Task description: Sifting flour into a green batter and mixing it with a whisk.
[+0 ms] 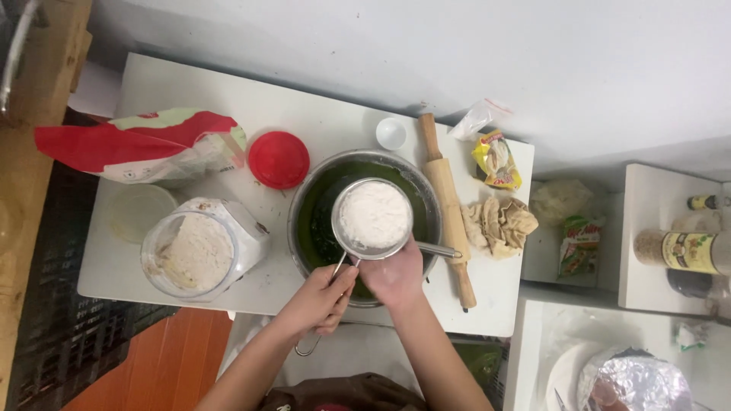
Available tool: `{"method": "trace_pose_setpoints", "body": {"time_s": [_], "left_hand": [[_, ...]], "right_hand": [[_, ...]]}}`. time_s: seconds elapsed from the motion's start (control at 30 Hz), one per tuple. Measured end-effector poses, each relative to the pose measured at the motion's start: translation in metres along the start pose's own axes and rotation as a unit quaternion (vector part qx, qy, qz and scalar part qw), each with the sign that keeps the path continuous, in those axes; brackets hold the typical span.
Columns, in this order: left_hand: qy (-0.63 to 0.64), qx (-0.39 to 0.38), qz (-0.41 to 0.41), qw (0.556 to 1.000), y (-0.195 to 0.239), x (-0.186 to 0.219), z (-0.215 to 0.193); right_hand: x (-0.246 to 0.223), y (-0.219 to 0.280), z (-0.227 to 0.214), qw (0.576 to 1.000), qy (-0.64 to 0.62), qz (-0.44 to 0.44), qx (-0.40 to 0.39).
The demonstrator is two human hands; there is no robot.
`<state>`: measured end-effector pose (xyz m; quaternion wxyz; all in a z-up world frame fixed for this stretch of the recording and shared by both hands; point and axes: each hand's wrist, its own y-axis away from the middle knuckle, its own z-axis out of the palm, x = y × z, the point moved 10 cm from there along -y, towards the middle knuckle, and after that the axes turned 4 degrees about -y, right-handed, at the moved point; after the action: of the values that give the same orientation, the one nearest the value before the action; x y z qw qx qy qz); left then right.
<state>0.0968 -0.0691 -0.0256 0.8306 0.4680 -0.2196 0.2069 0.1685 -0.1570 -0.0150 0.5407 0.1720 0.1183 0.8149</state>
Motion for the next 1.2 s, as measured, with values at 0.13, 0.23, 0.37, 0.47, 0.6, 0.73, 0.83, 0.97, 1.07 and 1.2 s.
{"method": "trace_pose_setpoints", "body": {"time_s": [0.13, 0.23, 0.37, 0.47, 0.6, 0.73, 0.83, 0.97, 1.07, 1.2], "left_hand": [[-0.03, 0.019, 0.01, 0.999, 0.005, 0.01, -0.015], [-0.021, 0.016, -0.006, 1.0, 0.012, 0.009, -0.015], [-0.014, 0.004, -0.015, 1.0, 0.018, 0.008, -0.018], [-0.006, -0.02, -0.014, 1.0, 0.018, 0.0, -0.017], [0.007, -0.046, -0.023, 0.999, 0.025, -0.006, -0.005], [0.003, -0.076, -0.034, 0.997, 0.02, -0.012, 0.008], [-0.019, -0.068, -0.071, 0.995, 0.025, -0.019, 0.015], [-0.041, -0.061, -0.019, 0.997, 0.021, -0.011, 0.012], [-0.078, -0.038, -0.001, 0.996, 0.014, -0.014, 0.005], [-0.069, -0.021, 0.012, 0.997, 0.012, -0.015, 0.0]], "right_hand": [[0.008, 0.016, 0.017, 0.998, 0.007, 0.042, -0.037], [-0.021, 0.026, 0.004, 0.995, 0.102, -0.003, -0.022], [-0.044, 0.027, 0.023, 0.996, 0.053, -0.056, -0.051], [-0.051, 0.023, 0.032, 0.995, 0.034, -0.061, -0.066], [-0.045, 0.019, 0.03, 0.994, 0.06, -0.039, -0.08], [-0.026, 0.015, 0.042, 0.991, 0.108, -0.049, -0.065], [-0.018, 0.011, 0.042, 0.991, 0.109, -0.062, -0.043], [-0.033, 0.017, 0.005, 0.963, 0.246, -0.102, 0.033], [-0.051, 0.026, -0.021, 0.923, 0.354, -0.145, 0.041], [-0.021, 0.029, 0.004, 0.962, 0.205, -0.101, 0.151]]}}
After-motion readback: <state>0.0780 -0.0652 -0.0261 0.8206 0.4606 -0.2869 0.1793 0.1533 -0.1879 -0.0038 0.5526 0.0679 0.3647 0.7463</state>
